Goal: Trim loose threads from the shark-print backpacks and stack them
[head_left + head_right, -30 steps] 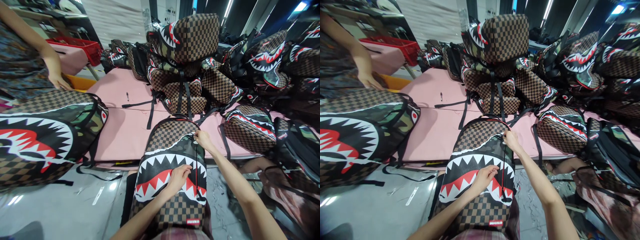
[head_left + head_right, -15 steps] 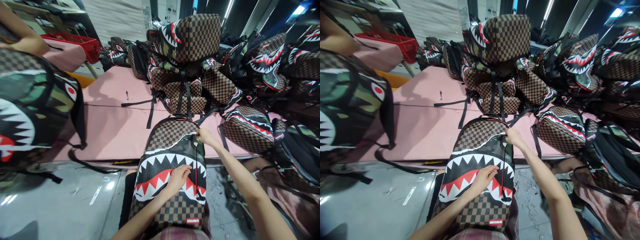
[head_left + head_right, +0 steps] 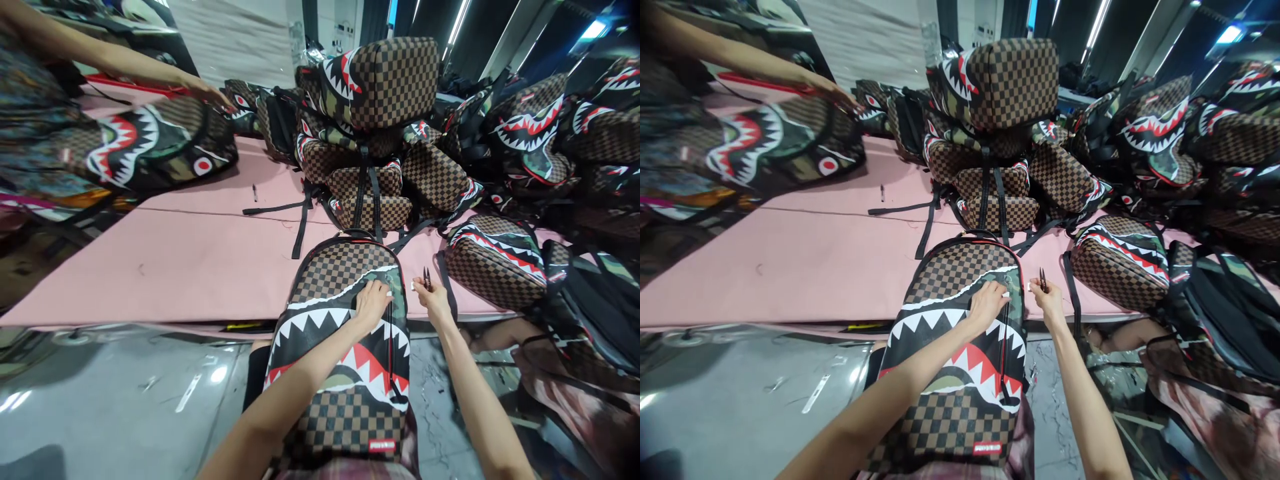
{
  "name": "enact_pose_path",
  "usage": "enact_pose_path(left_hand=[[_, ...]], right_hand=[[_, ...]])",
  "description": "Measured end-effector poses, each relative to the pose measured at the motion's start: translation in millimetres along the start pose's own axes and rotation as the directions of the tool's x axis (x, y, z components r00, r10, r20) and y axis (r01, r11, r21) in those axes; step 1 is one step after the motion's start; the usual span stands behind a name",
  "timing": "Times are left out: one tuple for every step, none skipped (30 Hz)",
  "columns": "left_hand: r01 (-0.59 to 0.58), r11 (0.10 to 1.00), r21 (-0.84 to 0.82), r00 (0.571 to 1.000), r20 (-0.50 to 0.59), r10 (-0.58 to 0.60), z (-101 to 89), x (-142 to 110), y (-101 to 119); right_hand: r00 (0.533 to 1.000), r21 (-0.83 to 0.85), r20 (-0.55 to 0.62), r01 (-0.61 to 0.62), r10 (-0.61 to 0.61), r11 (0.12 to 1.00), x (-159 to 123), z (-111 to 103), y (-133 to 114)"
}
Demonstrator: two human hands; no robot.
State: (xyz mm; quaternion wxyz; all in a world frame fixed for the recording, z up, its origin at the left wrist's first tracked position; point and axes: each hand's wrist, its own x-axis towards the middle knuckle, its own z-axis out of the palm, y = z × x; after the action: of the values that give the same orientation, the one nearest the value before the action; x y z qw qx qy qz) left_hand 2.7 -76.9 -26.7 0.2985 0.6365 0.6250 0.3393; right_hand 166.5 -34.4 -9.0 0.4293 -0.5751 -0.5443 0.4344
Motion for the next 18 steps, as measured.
enact_pose_path(left_hand=[[0.023,0.999,-0.033,1.0,0.005,-0.023,-0.6,-1,-1],[0.051,0.996,-0.072,0.999,0.012,-0.05,-2.2,-4,-3],[0.083,0.99,-0.117,0.996,0.022,-0.081,-4.9,-8,-4],[0.118,0.979,-0.164,0.993,0.034,-0.114,-8.7,-13,-5],[0.147,0.968,-0.202,0.989,0.046,-0.141,-13.6,-20,-6],[0.185,0.946,-0.266,0.982,0.069,-0.173,-19.5,-29,-7],[0.238,0.897,-0.373,0.971,0.108,-0.213,-26.2,-40,-8],[0.304,0.803,-0.512,0.953,0.166,-0.255,-33.2,-51,-8],[0.372,0.657,-0.655,0.928,0.239,-0.287,-40.4,-65,-9],[0.425,0.472,-0.772,0.901,0.311,-0.303,-47.2,-78,-10],[0.451,0.286,-0.845,0.879,0.366,-0.306,-53.5,-92,-11],[0.451,0.143,-0.881,0.866,0.394,-0.308,-59.2,-105,-12],[0.438,0.067,-0.896,0.862,0.398,-0.313,-64.4,-117,-14],[0.423,0.024,-0.906,0.861,0.393,-0.324,-69.6,-127,-18],[0.41,-0.003,-0.912,0.857,0.386,-0.341,-75.1,-137,-23],[0.402,-0.014,-0.916,0.847,0.377,-0.375,-81.5,-146,-29],[0.391,-0.012,-0.92,0.83,0.359,-0.428,-89.3,-153,-39],[0.374,0.001,-0.927,0.807,0.325,-0.493,-98.9,-159,-51]], right_hand=[[1.0,0.02,-0.004,-0.006,0.006,1.0,-5,1,1],[1.0,0.033,-0.004,-0.008,0.008,0.999,-11,2,0],[1.0,0.04,0.001,-0.006,0.006,0.999,-17,5,-1],[1.0,0.042,0.015,-0.001,0.0,0.999,-24,9,-3],[0.999,0.045,0.04,0.004,-0.006,0.999,-33,14,-5],[0.997,0.043,0.08,0.012,-0.015,0.999,-41,20,-8],[0.991,0.028,0.133,0.028,-0.032,0.999,-51,26,-11],[0.978,-0.002,0.199,0.059,-0.058,0.998,-61,34,-14],[0.957,-0.044,0.273,0.112,-0.095,0.993,-70,42,-17],[0.925,-0.086,0.35,0.187,-0.146,0.979,-80,50,-20],[0.881,-0.119,0.428,0.277,-0.202,0.954,-89,59,-22],[0.826,-0.132,0.503,0.364,-0.254,0.922,-96,67,-25],[0.768,-0.119,0.569,0.431,-0.294,0.894,-103,76,-27],[0.713,-0.09,0.623,0.474,-0.322,0.876,-109,84,-30],[0.668,-0.055,0.662,0.494,-0.339,0.868,-113,91,-32],[0.637,-0.023,0.688,0.498,-0.348,0.867,-116,97,-35],[0.624,0.0,0.698,0.49,-0.351,0.872,-118,101,-37],[0.627,0.015,0.696,0.475,-0.35,0.88,-118,104,-39]])
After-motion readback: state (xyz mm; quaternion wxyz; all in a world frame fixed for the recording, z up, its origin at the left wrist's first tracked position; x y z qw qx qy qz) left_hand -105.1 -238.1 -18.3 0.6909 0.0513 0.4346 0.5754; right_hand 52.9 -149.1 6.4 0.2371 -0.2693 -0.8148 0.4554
